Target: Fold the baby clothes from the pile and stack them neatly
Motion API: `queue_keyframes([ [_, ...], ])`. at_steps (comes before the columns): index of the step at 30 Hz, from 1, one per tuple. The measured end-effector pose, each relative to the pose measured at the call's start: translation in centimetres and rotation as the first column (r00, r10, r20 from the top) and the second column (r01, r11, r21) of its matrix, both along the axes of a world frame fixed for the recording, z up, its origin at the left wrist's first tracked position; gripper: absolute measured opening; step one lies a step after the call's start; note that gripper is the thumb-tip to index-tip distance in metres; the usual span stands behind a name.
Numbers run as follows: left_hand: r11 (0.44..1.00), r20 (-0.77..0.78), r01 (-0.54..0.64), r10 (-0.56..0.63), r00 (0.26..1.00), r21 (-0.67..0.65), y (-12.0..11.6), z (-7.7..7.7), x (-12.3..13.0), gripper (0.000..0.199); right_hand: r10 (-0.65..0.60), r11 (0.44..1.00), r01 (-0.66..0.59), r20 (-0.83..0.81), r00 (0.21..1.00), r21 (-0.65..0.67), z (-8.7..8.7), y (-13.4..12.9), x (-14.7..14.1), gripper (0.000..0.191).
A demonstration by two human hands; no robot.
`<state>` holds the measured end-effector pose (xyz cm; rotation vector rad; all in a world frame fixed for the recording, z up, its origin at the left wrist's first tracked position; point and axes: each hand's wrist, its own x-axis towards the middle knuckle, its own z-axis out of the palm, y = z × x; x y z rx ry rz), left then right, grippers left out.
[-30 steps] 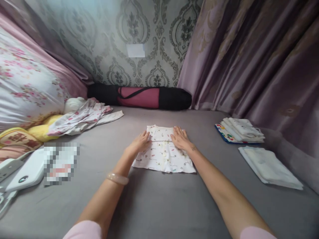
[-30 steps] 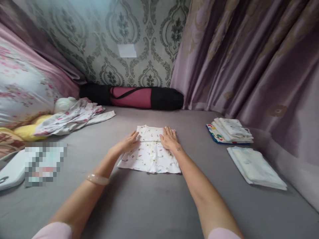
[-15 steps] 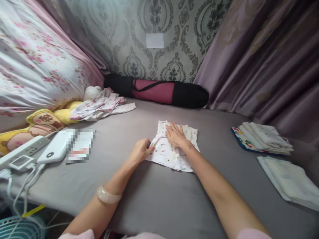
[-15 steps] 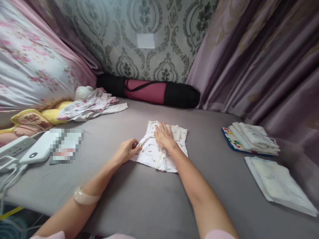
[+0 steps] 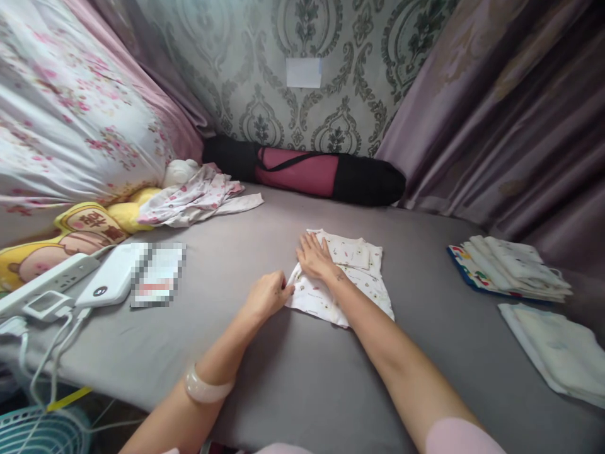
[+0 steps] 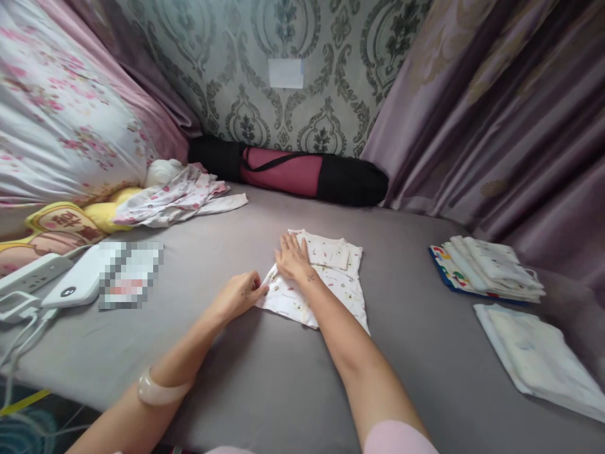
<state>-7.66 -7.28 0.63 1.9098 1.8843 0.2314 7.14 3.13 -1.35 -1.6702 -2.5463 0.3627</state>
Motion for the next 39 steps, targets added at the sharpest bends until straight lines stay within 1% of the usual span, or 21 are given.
queue_keyframes([
  [4, 0.998, -0.043, 0.031, -0.034, 0.999, -0.061, -0.2, 0.4, -0.5, 0.027, -0.015, 0.999, 0.016, -0.027, 1.000, 0.043, -1.1, -0.4, -1.1, 0.063],
  [9, 0.995, -0.094, 0.059, -0.067, 0.993, -0.082, -0.3, 0.4, -0.7, 0.029, -0.023, 0.996, 0.029, -0.073, 0.997, 0.084, -1.6, -0.5, -0.9, 0.062],
  [12, 0.994, -0.091, 0.080, -0.087, 0.992, -0.080, -0.3, 0.5, -0.6, 0.028, -0.004, 0.999, 0.008, -0.114, 0.994, 0.039, -1.3, -0.4, -0.7, 0.063],
  [15, 0.993, -0.089, 0.093, -0.099, 0.991, -0.068, -0.3, 0.7, -0.6, 0.027, 0.004, 0.999, -0.016, -0.231, 0.973, -0.050, -0.6, -0.2, 0.2, 0.062],
  [16, 0.994, -0.085, 0.089, -0.095, 0.992, -0.066, -0.3, 0.7, -0.6, 0.027, -0.009, 0.998, -0.009, -0.286, 0.958, -0.060, -0.3, -0.3, 0.8, 0.061],
  [18, 0.995, -0.064, 0.074, -0.078, 0.995, -0.064, -0.4, 0.7, -0.7, 0.026, -0.030, 1.000, 0.027, -0.395, 0.918, -0.013, 0.3, -0.9, 2.7, 0.058],
  [20, 0.997, -0.024, 0.066, -0.067, 0.997, -0.044, -0.5, 0.6, -1.0, 0.024, -0.046, 0.994, 0.089, -0.473, 0.880, 0.069, 0.9, -2.0, 5.3, 0.055],
  [21, 0.997, 0.001, 0.066, -0.066, 0.998, -0.032, -0.6, 0.5, -1.1, 0.023, -0.079, 0.988, 0.134, -0.496, 0.865, 0.076, 1.1, -2.7, 6.9, 0.053],
  [23, 0.997, 0.051, 0.068, -0.067, 0.996, -0.019, -0.7, 0.5, -1.3, 0.025, -0.214, 0.963, 0.267, -0.513, 0.831, 0.029, 1.5, -4.3, 10.3, 0.048],
  [25, 0.996, 0.095, 0.074, -0.070, 0.993, -0.042, -0.8, 0.6, -1.4, 0.031, -0.338, 0.921, 0.389, -0.502, 0.796, -0.003, 1.6, -6.1, 13.8, 0.043],
  [27, 0.993, 0.136, 0.088, -0.077, 0.988, -0.077, -0.9, 0.8, -1.4, 0.037, -0.446, 0.869, 0.494, -0.471, 0.761, -0.024, 1.2, -7.8, 17.0, 0.037],
  [30, 0.989, 0.181, 0.115, -0.097, 0.979, -0.090, -0.8, 0.8, -1.6, 0.050, -0.560, 0.814, 0.567, -0.423, 0.712, -0.124, 0.4, -10.3, 20.2, 0.031],
  [32, 0.985, 0.194, 0.149, -0.130, 0.972, -0.083, -0.7, 0.7, -1.8, 0.059, -0.609, 0.788, 0.580, -0.398, 0.686, -0.207, 0.1, -12.0, 21.1, 0.028],
  [35, 0.969, 0.208, 0.232, -0.210, 0.955, -0.089, -0.5, 0.5, -2.0, 0.066, -0.620, 0.784, 0.541, -0.395, 0.678, -0.305, 0.3, -14.0, 20.9, 0.026],
  [37, 0.954, 0.208, 0.287, -0.264, 0.942, -0.089, -0.4, 0.5, -2.1, 0.064, -0.598, 0.801, 0.504, -0.395, 0.697, -0.323, 0.6, -14.9, 20.4, 0.028],
  [39, 0.941, 0.196, 0.330, -0.309, 0.930, -0.079, -0.4, 0.6, -2.0, 0.058, -0.567, 0.824, 0.488, -0.381, 0.730, -0.289, 0.7, -15.4, 19.9, 0.031],
])
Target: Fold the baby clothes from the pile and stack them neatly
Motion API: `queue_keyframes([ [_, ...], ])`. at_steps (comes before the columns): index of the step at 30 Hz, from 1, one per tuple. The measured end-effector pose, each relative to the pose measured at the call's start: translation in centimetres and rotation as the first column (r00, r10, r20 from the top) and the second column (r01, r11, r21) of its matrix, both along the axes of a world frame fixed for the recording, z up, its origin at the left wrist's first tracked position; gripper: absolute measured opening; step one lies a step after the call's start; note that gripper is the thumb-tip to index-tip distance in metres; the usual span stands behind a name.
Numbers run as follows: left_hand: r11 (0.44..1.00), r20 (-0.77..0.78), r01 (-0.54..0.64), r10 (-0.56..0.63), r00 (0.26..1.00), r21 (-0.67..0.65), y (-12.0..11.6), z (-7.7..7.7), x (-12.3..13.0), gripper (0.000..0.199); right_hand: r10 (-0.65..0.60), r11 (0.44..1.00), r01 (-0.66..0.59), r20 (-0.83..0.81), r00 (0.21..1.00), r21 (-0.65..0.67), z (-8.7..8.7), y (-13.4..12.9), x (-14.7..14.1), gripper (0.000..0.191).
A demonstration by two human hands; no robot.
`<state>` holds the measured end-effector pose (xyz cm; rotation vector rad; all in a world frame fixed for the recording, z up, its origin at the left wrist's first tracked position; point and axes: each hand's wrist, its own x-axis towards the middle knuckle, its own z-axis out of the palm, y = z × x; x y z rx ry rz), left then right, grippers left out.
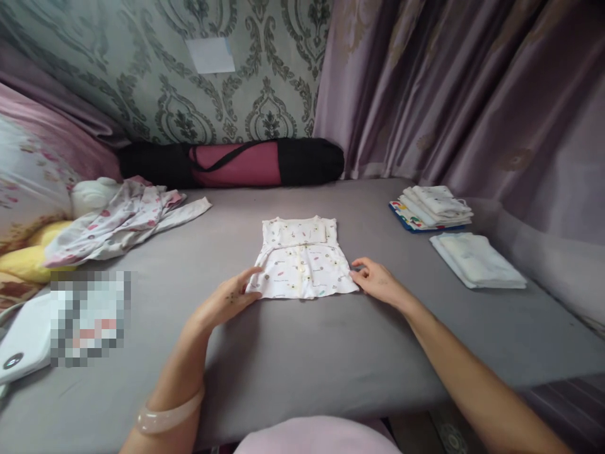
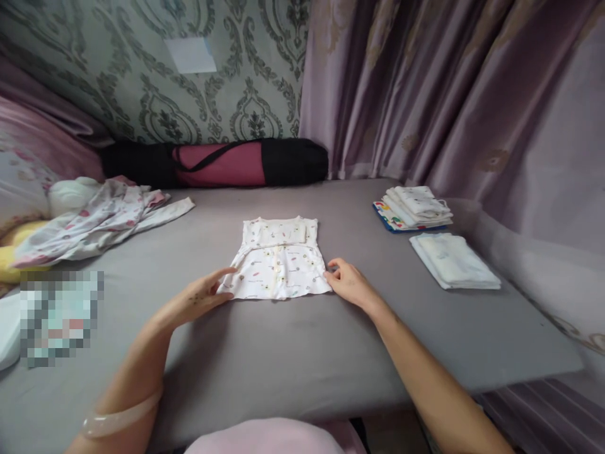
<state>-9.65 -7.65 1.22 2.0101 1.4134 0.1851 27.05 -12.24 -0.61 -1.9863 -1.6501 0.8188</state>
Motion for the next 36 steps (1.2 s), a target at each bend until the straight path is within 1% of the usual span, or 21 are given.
queue_keyframes([
  [3, 0.999, -0.012, 0.033, -0.033, 0.999, 0.000, 0.0, 0.4, 0.3, 0.046, 0.048, 0.998, -0.051, 0.067, 0.997, 0.031, 0.0, -0.2, -0.5, 0.040],
  [5, 0.999, -0.012, 0.030, -0.030, 0.999, -0.016, -0.1, 0.7, 0.4, 0.041, 0.090, 0.995, -0.092, 0.082, 0.993, 0.028, 0.1, -0.4, -0.6, 0.041],
  [8, 0.999, -0.011, 0.020, -0.020, 1.000, -0.026, -0.1, 1.1, 0.5, 0.040, 0.163, 0.985, -0.167, 0.085, 0.983, 0.039, 0.9, -1.1, -0.6, 0.033],
  [11, 0.999, 0.013, 0.040, -0.040, 0.999, -0.022, -0.3, 1.1, 0.2, 0.041, 0.300, 0.950, -0.307, 0.106, 0.948, 0.051, 2.0, -1.9, -0.3, 0.023],
  [13, 0.996, 0.043, 0.087, -0.088, 0.995, 0.022, -0.5, 0.8, -0.1, 0.037, 0.388, 0.920, -0.392, 0.105, 0.916, 0.024, 2.5, -2.3, 0.1, 0.022],
  [15, 0.985, 0.049, 0.139, -0.145, 0.988, 0.104, -0.7, 0.2, -0.4, 0.036, 0.430, 0.902, -0.431, 0.086, 0.899, -0.007, 2.6, -2.3, 0.5, 0.024],
  [18, 0.960, 0.023, 0.169, -0.178, 0.984, 0.222, -0.9, -0.9, -0.7, 0.045, 0.457, 0.889, -0.458, 0.083, 0.886, -0.002, 2.5, -2.0, 0.8, 0.023],
  [20, 0.945, 0.015, 0.175, -0.187, 0.982, 0.276, -0.9, -1.4, -0.8, 0.047, 0.468, 0.878, -0.476, 0.131, 0.874, 0.040, 2.3, -1.8, 0.8, 0.024],
  [23, 0.925, -0.014, 0.193, -0.200, 0.980, 0.326, -1.0, -1.7, -0.8, 0.042, 0.464, 0.862, -0.496, 0.236, 0.854, 0.103, 2.2, -1.8, 0.4, 0.031],
  [26, 0.914, -0.073, 0.204, -0.191, 0.979, 0.351, -0.9, -1.7, -0.7, 0.034, 0.446, 0.855, -0.504, 0.324, 0.834, 0.121, 2.0, -2.0, 0.0, 0.035],
  [29, 0.885, -0.096, 0.219, -0.197, 0.976, 0.411, -0.8, -1.7, -0.7, 0.031, 0.422, 0.855, -0.498, 0.366, 0.830, 0.144, 1.7, -2.1, -0.2, 0.038],
  [31, 0.860, -0.079, 0.223, -0.210, 0.974, 0.459, -0.6, -1.8, -0.8, 0.029, 0.394, 0.849, -0.486, 0.362, 0.845, 0.209, 1.4, -1.9, 0.0, 0.036],
  [32, 0.852, -0.062, 0.221, -0.218, 0.974, 0.474, -0.4, -1.8, -0.9, 0.029, 0.384, 0.836, -0.484, 0.352, 0.853, 0.261, 1.2, -1.7, 0.1, 0.033],
  [34, 0.850, -0.006, 0.213, -0.240, 0.971, 0.482, 0.0, -1.7, -1.2, 0.029, 0.370, 0.797, -0.474, 0.317, 0.873, 0.375, 0.8, -1.2, 0.5, 0.026],
  [36, 0.861, 0.085, 0.188, -0.257, 0.963, 0.472, 0.5, -1.6, -1.3, 0.028, 0.369, 0.769, -0.445, 0.248, 0.895, 0.459, 0.4, -0.7, 0.8, 0.019],
])
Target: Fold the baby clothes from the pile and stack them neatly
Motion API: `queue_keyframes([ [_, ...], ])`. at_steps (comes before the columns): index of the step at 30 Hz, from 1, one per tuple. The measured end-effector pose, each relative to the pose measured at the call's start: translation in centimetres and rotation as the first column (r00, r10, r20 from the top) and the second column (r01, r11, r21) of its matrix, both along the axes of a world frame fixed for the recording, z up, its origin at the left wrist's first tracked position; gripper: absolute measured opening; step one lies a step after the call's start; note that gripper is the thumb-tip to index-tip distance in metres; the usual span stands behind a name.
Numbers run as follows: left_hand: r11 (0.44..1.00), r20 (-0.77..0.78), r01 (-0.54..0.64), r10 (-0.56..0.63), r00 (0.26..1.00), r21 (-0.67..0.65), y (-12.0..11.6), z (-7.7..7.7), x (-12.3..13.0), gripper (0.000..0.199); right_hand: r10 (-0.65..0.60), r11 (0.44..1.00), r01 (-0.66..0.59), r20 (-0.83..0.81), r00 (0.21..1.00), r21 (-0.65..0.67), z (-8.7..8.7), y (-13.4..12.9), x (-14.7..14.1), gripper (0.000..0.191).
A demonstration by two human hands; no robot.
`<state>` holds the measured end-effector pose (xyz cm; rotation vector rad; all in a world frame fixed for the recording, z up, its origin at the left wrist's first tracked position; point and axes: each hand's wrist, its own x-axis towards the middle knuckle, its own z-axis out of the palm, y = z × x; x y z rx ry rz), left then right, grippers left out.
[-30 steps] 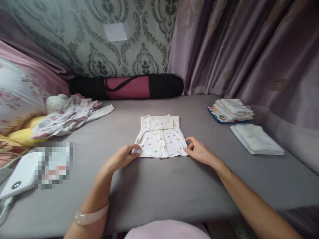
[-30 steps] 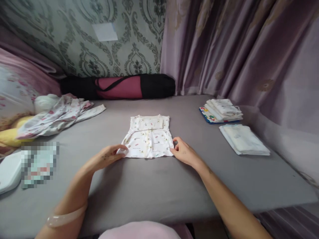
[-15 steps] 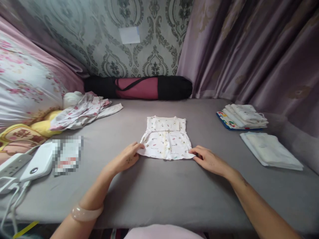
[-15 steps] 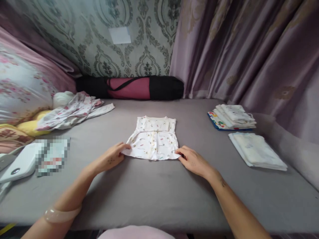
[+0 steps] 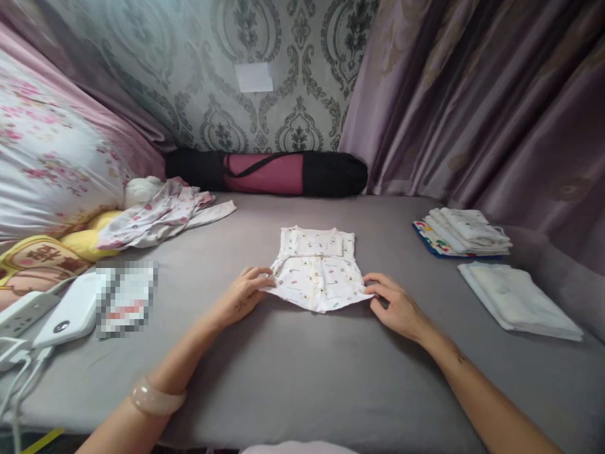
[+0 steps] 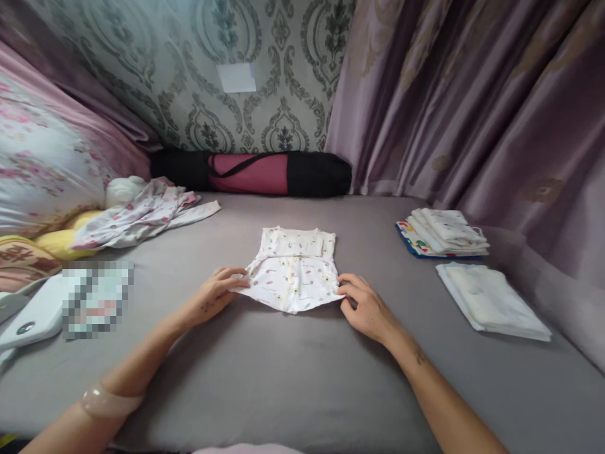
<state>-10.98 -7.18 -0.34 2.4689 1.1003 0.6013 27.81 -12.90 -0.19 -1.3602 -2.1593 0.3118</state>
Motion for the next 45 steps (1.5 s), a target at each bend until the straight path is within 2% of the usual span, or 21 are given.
queue_keyframes([
  [4, 0.985, 0.201, -0.011, 0.047, 0.979, -0.174, 0.8, 0.5, 0.1, 0.025, 0.008, 0.999, -0.018, -0.202, 0.979, -0.048, -0.3, 1.2, 0.1, 0.013],
  [8, 0.907, 0.372, -0.013, 0.186, 0.909, -0.421, 1.4, 1.0, 0.7, 0.031, -0.062, 0.986, -0.003, -0.385, 0.921, -0.167, 0.0, 2.2, -0.1, 0.006],
  [11, 0.862, 0.465, -0.009, 0.282, 0.840, -0.507, 1.8, 1.2, 1.3, 0.035, -0.158, 0.967, 0.041, -0.466, 0.871, -0.252, 0.3, 3.1, -0.4, 0.010],
  [16, 0.836, 0.581, -0.034, 0.409, 0.704, -0.547, 3.2, 0.8, 3.0, 0.041, -0.329, 0.942, 0.214, -0.592, 0.736, -0.257, 0.0, 5.5, -0.9, 0.025],
  [20, 0.855, 0.657, -0.095, 0.458, 0.598, -0.510, 4.9, 0.0, 4.7, 0.040, -0.353, 0.933, 0.292, -0.684, 0.638, -0.210, -1.1, 8.0, -1.7, 0.037],
  [22, 0.865, 0.676, -0.131, 0.465, 0.572, -0.484, 5.8, -0.3, 5.4, 0.041, -0.357, 0.923, 0.352, -0.690, 0.629, -0.156, -1.7, 9.2, -2.1, 0.038],
  [25, 0.879, 0.687, -0.187, 0.461, 0.561, -0.438, 7.4, -0.8, 6.2, 0.039, -0.384, 0.884, 0.465, -0.645, 0.661, -0.049, -2.3, 11.1, -2.6, 0.036],
  [27, 0.879, 0.667, -0.229, 0.469, 0.579, -0.419, 8.5, -1.1, 6.6, 0.035, -0.426, 0.858, 0.514, -0.583, 0.692, -0.016, -2.6, 12.4, -2.8, 0.033],
  [29, 0.863, 0.617, -0.285, 0.499, 0.609, -0.416, 9.7, -1.6, 7.0, 0.031, -0.498, 0.834, 0.551, -0.488, 0.717, -0.042, -2.9, 13.6, -2.8, 0.030],
  [33, 0.772, 0.381, -0.485, 0.629, 0.678, -0.411, 12.2, -2.4, 7.6, 0.023, -0.653, 0.758, 0.629, -0.206, 0.729, -0.173, -3.1, 15.1, -2.5, 0.029],
  [36, 0.711, 0.176, -0.605, 0.688, 0.704, -0.359, 13.8, -2.4, 7.7, 0.022, -0.690, 0.710, 0.663, -0.045, 0.722, -0.237, -3.0, 15.7, -2.4, 0.028],
  [40, 0.708, 0.088, -0.642, 0.689, 0.719, -0.294, 14.5, -1.8, 7.4, 0.021, -0.709, 0.682, 0.686, 0.001, 0.705, -0.255, -2.6, 15.9, -2.4, 0.027],
  [45, 0.732, -0.112, -0.680, 0.674, 0.730, -0.035, 13.0, -1.7, 8.0, 0.028, -0.733, 0.659, 0.727, 0.048, 0.678, -0.193, -2.1, 15.1, -3.2, 0.036],
])
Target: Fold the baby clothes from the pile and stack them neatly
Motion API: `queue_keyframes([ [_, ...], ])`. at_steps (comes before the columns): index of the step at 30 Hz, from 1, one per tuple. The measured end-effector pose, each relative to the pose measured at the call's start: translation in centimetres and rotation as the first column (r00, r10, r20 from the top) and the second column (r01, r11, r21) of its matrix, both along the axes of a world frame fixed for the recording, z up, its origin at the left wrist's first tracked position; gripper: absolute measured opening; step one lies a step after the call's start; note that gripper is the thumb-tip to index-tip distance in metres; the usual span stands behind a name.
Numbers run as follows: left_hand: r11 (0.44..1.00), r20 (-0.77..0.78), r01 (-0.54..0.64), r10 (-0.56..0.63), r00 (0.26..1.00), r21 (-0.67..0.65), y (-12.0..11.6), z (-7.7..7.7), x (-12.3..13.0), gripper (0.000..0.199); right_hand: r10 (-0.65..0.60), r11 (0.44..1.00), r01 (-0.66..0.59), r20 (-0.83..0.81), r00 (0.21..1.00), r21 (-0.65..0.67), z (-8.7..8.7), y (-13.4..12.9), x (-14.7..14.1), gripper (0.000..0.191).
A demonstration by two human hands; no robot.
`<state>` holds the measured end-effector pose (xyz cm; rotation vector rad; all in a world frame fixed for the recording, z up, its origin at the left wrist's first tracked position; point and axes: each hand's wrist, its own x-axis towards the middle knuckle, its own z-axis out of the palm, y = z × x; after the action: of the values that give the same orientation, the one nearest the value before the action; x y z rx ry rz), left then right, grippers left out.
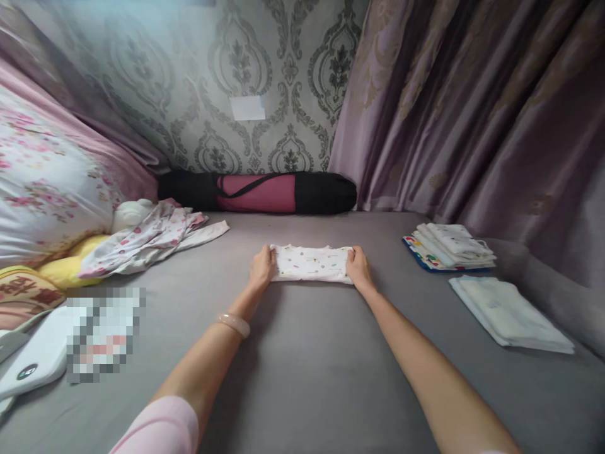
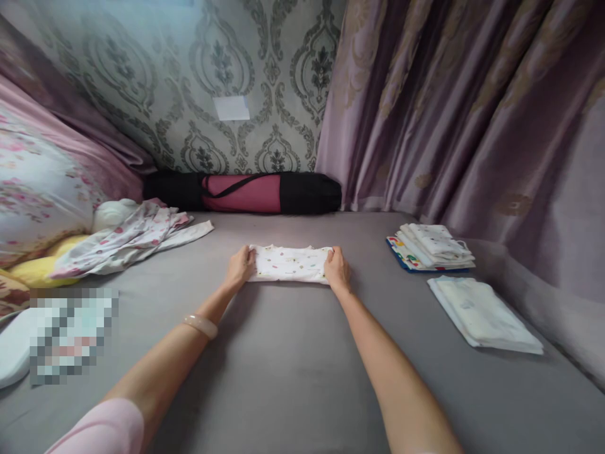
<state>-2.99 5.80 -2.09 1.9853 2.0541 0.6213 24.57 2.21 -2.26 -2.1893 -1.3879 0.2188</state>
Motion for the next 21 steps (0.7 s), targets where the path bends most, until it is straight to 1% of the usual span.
queue_keyframes([
  [2, 0.999, -0.079, 0.031, -0.031, 0.996, 0.006, -0.5, -0.3, 0.4, 0.030, 0.011, 1.000, -0.009, 0.076, 0.997, -0.022, 0.3, -0.5, -0.4, 0.039],
  [4, 0.999, -0.146, 0.053, -0.053, 0.988, -0.002, -0.7, -0.5, 0.7, 0.032, 0.032, 0.997, -0.020, 0.153, 0.988, -0.080, 0.6, -0.8, -0.8, 0.039],
  [7, 0.999, -0.201, 0.028, -0.033, 0.979, -0.027, -0.4, -0.4, 0.9, 0.034, 0.040, 0.986, -0.004, 0.219, 0.975, -0.164, 1.0, -0.9, -1.0, 0.038],
  [10, 0.998, -0.209, -0.019, 0.007, 0.978, -0.054, 0.0, -0.2, 0.9, 0.035, 0.011, 0.982, 0.034, 0.235, 0.972, -0.188, 1.1, -0.7, -1.1, 0.039],
  [13, 0.998, -0.208, -0.043, 0.032, 0.978, -0.048, 0.0, -0.1, 0.9, 0.036, -0.011, 0.979, 0.059, 0.239, 0.971, -0.196, 1.0, -0.6, -1.1, 0.039],
  [16, 0.997, -0.218, -0.067, 0.059, 0.974, -0.028, -0.4, -0.2, 1.0, 0.039, -0.008, 0.978, 0.057, 0.237, 0.971, -0.201, 1.1, -0.5, -0.8, 0.039],
  [18, 0.996, -0.203, -0.080, 0.074, 0.976, -0.024, -0.6, 0.0, 1.0, 0.039, 0.005, 0.972, 0.044, 0.210, 0.978, -0.229, 1.5, -0.5, -0.5, 0.039],
  [20, 0.996, -0.198, -0.088, 0.092, 0.976, 0.029, -0.9, 0.6, 1.0, 0.039, 0.013, 0.966, 0.033, 0.177, 0.984, -0.256, 2.2, -0.5, -0.5, 0.040],
  [21, 0.993, -0.206, -0.085, 0.099, 0.973, 0.078, -1.1, 1.0, 1.2, 0.037, 0.016, 0.970, 0.029, 0.184, 0.983, -0.242, 2.6, -0.6, -0.6, 0.041],
])
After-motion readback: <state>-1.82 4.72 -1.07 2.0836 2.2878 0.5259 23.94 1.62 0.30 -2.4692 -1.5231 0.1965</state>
